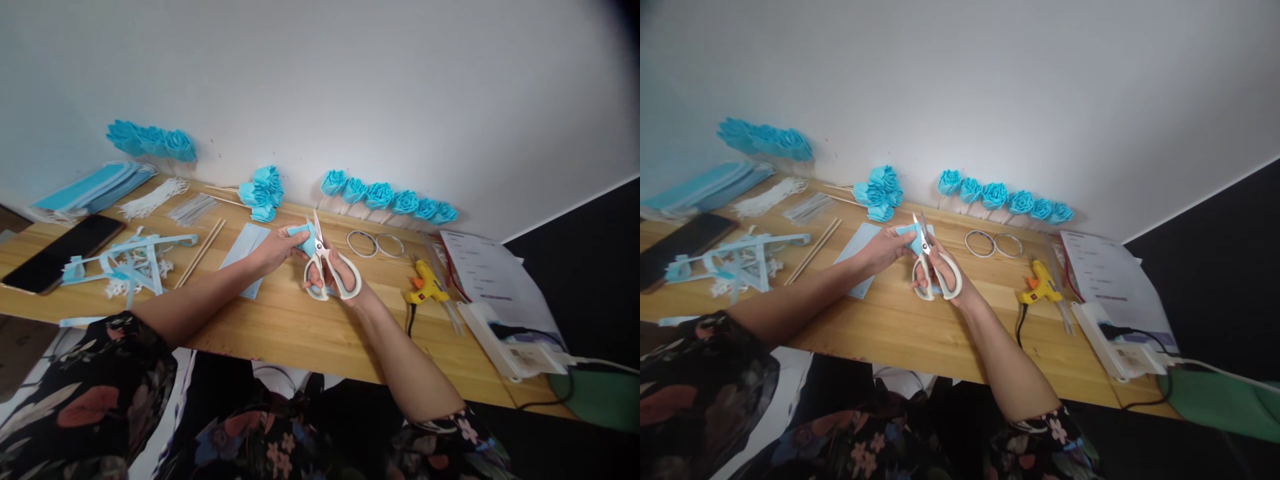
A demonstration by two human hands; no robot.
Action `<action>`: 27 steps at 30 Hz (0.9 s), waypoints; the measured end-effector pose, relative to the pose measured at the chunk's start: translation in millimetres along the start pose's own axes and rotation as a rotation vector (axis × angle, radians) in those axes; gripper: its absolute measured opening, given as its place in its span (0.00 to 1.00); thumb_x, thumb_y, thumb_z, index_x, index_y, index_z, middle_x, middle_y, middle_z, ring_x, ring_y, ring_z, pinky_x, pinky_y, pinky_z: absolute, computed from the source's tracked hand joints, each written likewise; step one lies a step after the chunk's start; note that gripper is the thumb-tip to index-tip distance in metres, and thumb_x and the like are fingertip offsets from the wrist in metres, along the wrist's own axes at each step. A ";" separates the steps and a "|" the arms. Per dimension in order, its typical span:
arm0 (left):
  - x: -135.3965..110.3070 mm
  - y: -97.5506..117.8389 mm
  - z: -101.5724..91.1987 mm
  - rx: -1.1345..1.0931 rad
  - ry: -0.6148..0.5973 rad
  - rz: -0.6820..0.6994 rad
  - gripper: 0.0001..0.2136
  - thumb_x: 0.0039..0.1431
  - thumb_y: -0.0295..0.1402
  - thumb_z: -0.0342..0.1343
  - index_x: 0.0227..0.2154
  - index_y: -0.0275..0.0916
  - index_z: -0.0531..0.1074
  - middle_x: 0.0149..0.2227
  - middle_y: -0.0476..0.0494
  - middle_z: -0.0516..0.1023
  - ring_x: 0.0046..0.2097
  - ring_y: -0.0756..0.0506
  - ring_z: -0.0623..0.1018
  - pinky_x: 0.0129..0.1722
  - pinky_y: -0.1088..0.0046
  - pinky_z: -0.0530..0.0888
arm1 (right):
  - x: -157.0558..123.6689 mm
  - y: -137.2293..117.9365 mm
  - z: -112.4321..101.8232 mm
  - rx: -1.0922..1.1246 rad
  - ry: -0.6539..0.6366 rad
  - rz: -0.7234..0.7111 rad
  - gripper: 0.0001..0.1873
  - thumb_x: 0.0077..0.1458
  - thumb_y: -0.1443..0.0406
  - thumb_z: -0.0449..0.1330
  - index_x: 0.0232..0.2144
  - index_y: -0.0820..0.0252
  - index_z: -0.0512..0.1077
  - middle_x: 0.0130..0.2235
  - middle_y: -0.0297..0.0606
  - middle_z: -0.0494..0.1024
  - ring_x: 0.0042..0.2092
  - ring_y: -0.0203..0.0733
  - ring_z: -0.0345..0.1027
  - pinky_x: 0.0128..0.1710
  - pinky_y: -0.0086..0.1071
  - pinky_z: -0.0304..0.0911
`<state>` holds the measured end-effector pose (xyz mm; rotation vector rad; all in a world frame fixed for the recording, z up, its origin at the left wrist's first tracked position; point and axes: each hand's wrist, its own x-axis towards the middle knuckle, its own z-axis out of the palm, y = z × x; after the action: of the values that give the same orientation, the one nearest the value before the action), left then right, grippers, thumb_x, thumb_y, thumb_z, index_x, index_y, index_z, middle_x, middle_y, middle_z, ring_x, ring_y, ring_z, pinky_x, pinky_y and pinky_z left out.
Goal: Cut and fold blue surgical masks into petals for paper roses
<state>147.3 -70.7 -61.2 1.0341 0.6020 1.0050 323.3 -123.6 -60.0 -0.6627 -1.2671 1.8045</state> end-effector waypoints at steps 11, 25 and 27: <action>1.9 0.5 -0.4 0.023 0.032 -0.005 0.14 0.52 0.40 0.69 0.31 0.32 0.78 0.30 0.44 0.80 0.30 0.51 0.77 0.30 0.76 0.75 | -0.9 -4.6 7.9 -0.061 0.132 -0.018 0.39 0.53 0.39 0.60 0.59 0.54 0.65 0.21 0.25 0.70 0.19 0.33 0.59 0.24 0.32 0.69; 12.4 7.8 -16.5 -0.004 0.241 0.046 0.20 0.42 0.43 0.74 0.29 0.33 0.74 0.25 0.49 0.79 0.24 0.52 0.76 0.24 0.77 0.74 | -6.6 -42.9 -35.4 -0.842 0.659 -0.133 0.36 0.51 0.47 0.65 0.58 0.55 0.66 0.28 0.33 0.76 0.28 0.40 0.69 0.33 0.36 0.68; 14.0 8.5 -20.3 -0.024 0.257 0.060 0.20 0.42 0.42 0.74 0.30 0.34 0.74 0.25 0.50 0.79 0.24 0.52 0.76 0.22 0.77 0.73 | -11.4 -48.2 -58.7 -1.268 0.805 -0.036 0.29 0.53 0.53 0.65 0.55 0.57 0.71 0.36 0.42 0.80 0.36 0.48 0.73 0.40 0.41 0.68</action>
<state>133.8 -48.4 -61.5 0.9123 0.7709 1.2057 390.9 -95.8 -36.3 -1.7691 -1.6513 0.3404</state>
